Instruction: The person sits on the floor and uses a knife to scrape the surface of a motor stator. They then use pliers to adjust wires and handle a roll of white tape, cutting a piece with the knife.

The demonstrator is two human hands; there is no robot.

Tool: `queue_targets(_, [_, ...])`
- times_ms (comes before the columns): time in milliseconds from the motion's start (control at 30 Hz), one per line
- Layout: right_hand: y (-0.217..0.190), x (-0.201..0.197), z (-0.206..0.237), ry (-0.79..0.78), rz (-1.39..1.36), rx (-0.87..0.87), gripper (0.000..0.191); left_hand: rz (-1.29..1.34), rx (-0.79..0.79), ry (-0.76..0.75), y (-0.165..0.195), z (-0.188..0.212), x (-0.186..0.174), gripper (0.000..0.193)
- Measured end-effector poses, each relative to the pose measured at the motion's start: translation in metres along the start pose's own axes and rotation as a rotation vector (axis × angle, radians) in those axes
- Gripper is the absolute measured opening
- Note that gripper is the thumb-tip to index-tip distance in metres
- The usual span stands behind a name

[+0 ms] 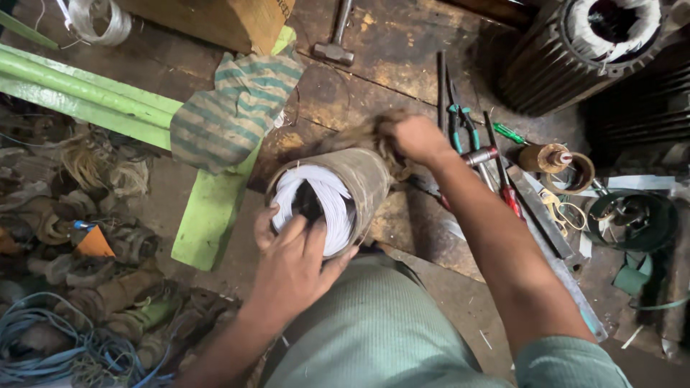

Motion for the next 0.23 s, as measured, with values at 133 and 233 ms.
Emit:
queue_targets(133, [0.023,0.005,0.046,-0.002,0.108,0.126,0.027,-0.036,0.016,0.006,0.011,0.005,0.0,0.049])
queue_targets(233, [0.006,0.026,0.065,-0.044,-0.011,0.054,0.028,-0.017,-0.021,-0.109,0.01,-0.001,0.006,0.052])
Point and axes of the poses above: each hand's wrist, its own z-axis away from the middle knuckle, its own x-axis out of the palm, y = z × x, the point moved 4 cm from there along -z, towards the middle knuckle, and after that the axes turned 5 degrees about -y, right-handed, at the moved point
